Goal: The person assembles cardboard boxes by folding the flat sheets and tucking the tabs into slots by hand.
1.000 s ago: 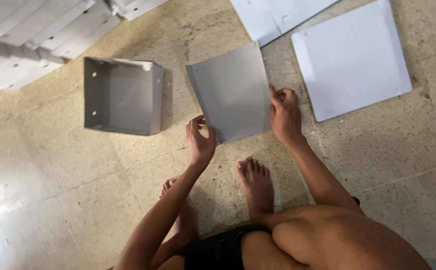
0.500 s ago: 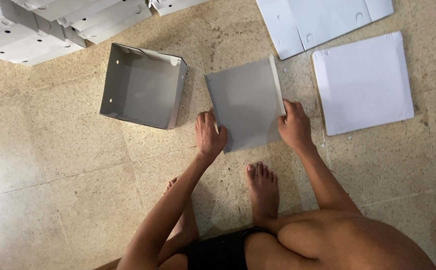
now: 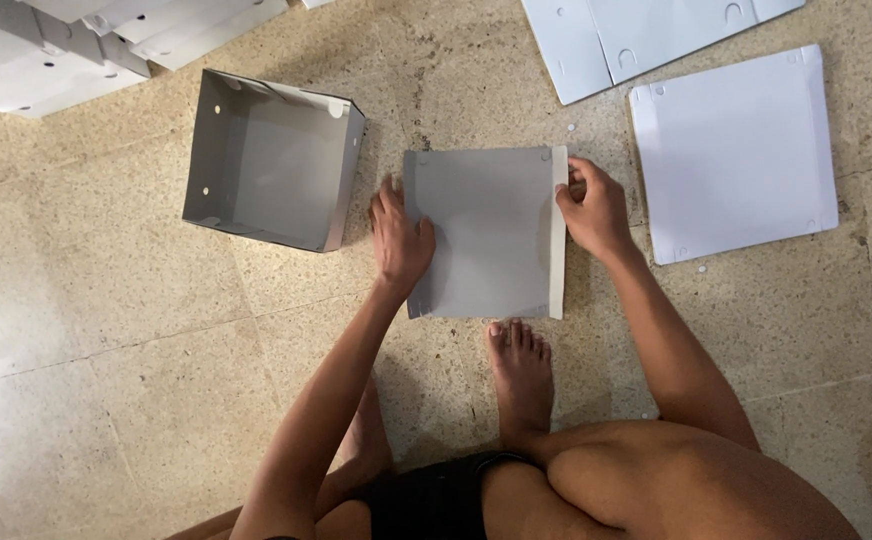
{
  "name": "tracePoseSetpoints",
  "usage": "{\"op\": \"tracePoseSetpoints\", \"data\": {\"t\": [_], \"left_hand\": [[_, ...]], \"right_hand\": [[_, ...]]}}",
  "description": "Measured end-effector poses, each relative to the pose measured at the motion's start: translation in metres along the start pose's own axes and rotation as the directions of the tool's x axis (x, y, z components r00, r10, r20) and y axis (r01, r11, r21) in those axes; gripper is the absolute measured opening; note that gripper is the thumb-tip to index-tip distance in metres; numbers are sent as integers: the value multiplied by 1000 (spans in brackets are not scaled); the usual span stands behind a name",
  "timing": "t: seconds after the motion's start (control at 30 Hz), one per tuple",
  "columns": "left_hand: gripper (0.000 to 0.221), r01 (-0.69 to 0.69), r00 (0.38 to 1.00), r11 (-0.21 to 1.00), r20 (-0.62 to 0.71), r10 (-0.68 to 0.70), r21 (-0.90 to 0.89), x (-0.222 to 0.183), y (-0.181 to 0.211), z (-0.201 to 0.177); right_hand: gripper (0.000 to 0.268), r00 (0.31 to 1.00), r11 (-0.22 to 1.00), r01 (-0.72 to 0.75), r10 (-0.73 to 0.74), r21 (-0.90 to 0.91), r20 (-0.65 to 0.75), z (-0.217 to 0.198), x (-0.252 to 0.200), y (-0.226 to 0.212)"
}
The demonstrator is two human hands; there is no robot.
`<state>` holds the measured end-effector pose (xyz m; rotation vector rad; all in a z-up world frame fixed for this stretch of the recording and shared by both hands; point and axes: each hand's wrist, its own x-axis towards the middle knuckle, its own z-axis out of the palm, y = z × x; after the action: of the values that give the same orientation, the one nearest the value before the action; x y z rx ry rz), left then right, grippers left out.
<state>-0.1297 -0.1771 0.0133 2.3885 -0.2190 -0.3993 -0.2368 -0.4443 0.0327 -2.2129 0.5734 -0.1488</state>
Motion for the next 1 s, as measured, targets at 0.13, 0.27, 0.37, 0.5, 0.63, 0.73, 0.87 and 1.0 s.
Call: {"op": "tracePoseSetpoints", "data": {"t": [0.13,0.27,0.37,0.5,0.63,0.73,0.87,1.0], "left_hand": [[81,-232,972,909,117,204,346,-9,32,-10],[87,-440,896,753,288,337,488,-12,27,12],[88,-506,859,738,338,384,447,5,37,20],[77,-503,864,714,318,391,488,51,48,34],[63,-535,843,684,371,390,496,89,51,41],[55,-565,821,720,359,444,402,92,52,35],[45,-600,796,744,317,516,294,96,36,50],[44,-624,760,769,331,559,135,106,32,49]], "right_hand": [[41,995,980,-84,72,179,72,2,11,29],[41,983,925,-157,111,346,147,-3,14,40],[32,993,924,-90,57,371,99,3,17,48],[19,993,949,110,-91,296,-77,6,18,40],[22,980,946,174,-138,276,-143,5,22,42],[18,980,959,183,-159,217,-123,-2,24,33],[10,950,958,286,-280,32,-136,-8,32,13],[6,950,937,307,-312,168,7,-18,38,-1]]}}
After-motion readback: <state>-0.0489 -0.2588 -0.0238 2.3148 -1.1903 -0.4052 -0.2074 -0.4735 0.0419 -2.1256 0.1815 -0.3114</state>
